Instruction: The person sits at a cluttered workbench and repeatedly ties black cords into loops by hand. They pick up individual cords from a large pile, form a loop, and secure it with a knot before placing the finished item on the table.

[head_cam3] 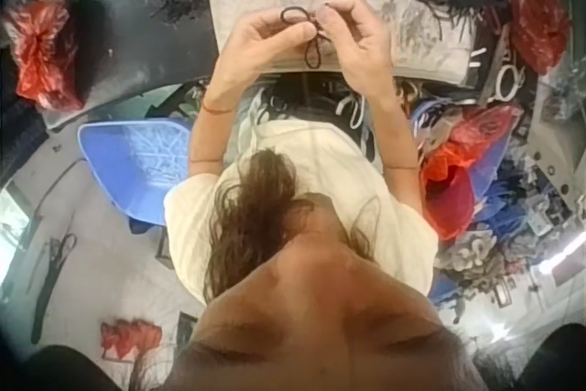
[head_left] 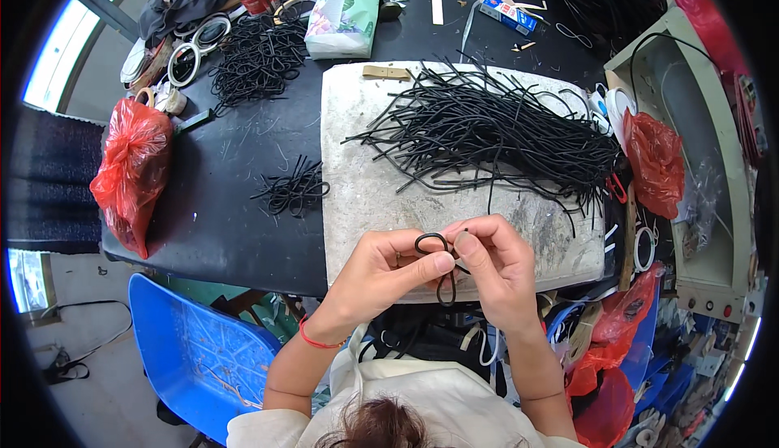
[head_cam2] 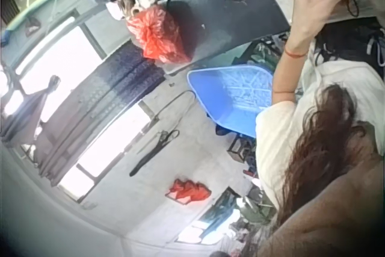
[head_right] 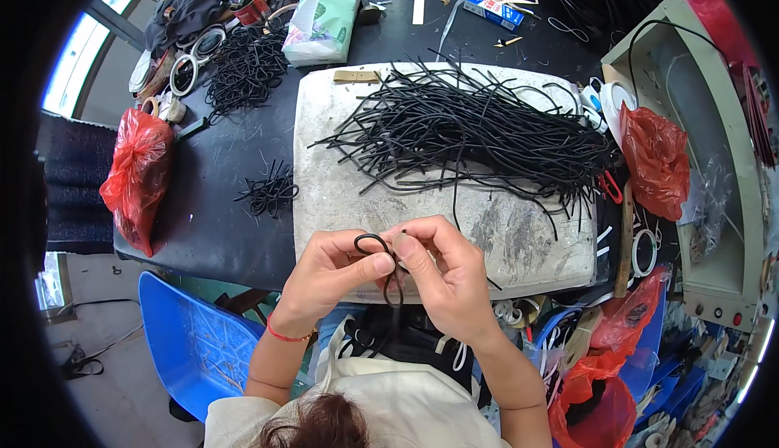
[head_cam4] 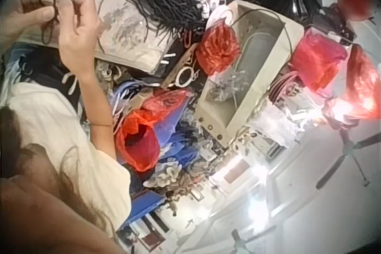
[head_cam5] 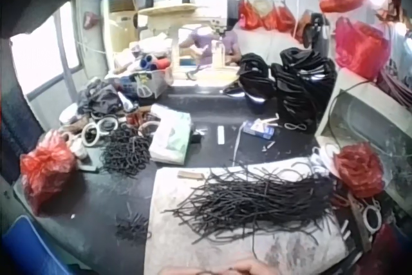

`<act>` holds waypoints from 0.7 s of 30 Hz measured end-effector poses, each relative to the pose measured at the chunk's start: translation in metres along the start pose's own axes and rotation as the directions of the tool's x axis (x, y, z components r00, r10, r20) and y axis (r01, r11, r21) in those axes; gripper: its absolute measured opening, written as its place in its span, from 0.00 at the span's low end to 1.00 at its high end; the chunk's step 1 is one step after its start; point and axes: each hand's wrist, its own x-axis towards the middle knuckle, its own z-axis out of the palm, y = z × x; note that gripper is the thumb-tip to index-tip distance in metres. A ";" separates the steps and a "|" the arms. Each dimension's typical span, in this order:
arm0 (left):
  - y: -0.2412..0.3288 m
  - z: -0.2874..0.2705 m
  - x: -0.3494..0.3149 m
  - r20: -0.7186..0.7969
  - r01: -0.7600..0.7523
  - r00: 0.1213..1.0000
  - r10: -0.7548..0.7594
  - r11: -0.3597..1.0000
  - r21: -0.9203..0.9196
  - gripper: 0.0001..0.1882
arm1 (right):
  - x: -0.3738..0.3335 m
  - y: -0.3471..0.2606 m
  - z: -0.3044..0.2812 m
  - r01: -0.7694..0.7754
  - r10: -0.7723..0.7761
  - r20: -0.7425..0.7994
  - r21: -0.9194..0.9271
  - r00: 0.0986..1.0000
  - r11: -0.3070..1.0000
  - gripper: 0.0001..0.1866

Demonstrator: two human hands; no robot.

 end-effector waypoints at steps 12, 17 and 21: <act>0.003 0.005 -0.004 -0.027 0.095 0.995 -0.097 0.993 -0.065 0.08 | 0.000 0.008 0.000 -0.086 0.085 -0.062 -0.008 0.994 0.996 0.10; -0.012 0.003 -0.001 -0.105 -0.052 0.994 0.034 0.984 -0.172 0.07 | 0.005 0.002 0.008 -0.042 0.053 -0.110 0.100 0.992 0.994 0.11; -0.014 0.008 0.005 -0.291 -0.185 0.951 0.104 0.946 -0.266 0.09 | 0.003 0.007 -0.014 -0.089 0.073 -0.146 -0.105 0.986 0.990 0.11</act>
